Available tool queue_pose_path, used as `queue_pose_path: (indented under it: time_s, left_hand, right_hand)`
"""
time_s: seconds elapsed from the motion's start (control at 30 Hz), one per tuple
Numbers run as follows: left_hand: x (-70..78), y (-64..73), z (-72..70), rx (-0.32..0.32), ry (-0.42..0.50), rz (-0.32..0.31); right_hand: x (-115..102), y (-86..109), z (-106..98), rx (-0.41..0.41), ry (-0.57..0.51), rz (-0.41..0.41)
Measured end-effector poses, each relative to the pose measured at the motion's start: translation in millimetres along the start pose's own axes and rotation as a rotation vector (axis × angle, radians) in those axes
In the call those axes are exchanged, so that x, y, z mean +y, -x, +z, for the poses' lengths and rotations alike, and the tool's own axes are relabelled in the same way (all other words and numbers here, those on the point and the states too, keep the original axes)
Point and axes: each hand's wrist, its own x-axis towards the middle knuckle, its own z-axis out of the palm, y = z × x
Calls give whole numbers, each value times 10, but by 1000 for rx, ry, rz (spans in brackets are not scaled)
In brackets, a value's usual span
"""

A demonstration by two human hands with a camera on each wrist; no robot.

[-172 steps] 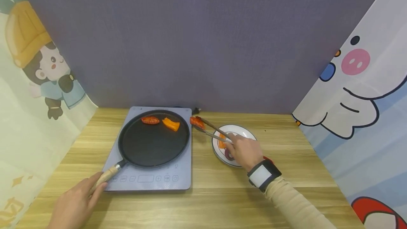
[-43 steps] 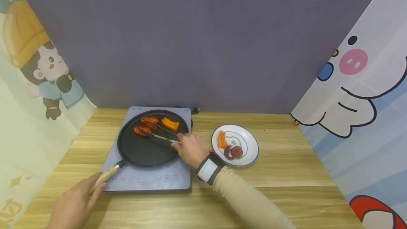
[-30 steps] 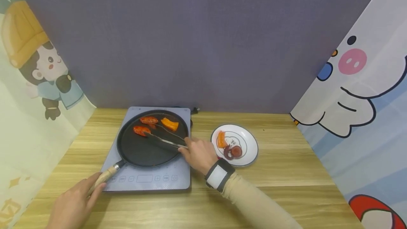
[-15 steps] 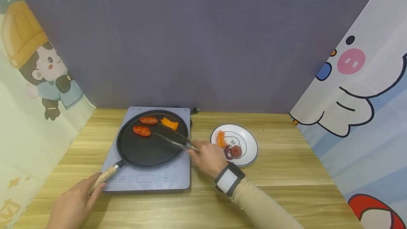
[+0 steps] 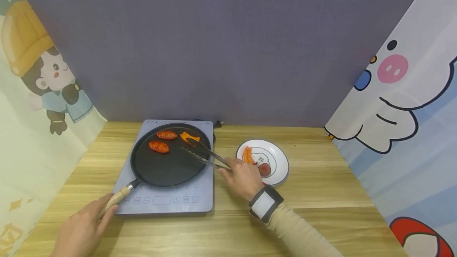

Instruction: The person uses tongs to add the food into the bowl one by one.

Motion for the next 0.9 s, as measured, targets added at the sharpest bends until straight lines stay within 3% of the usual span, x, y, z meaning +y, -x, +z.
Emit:
queue_pose_path:
  time_s: [0.9]
  left_hand:
    - [-24, -10, 29, 11, -4, 19]
  right_hand:
    - [354, 313, -190, -24, 24, 137]
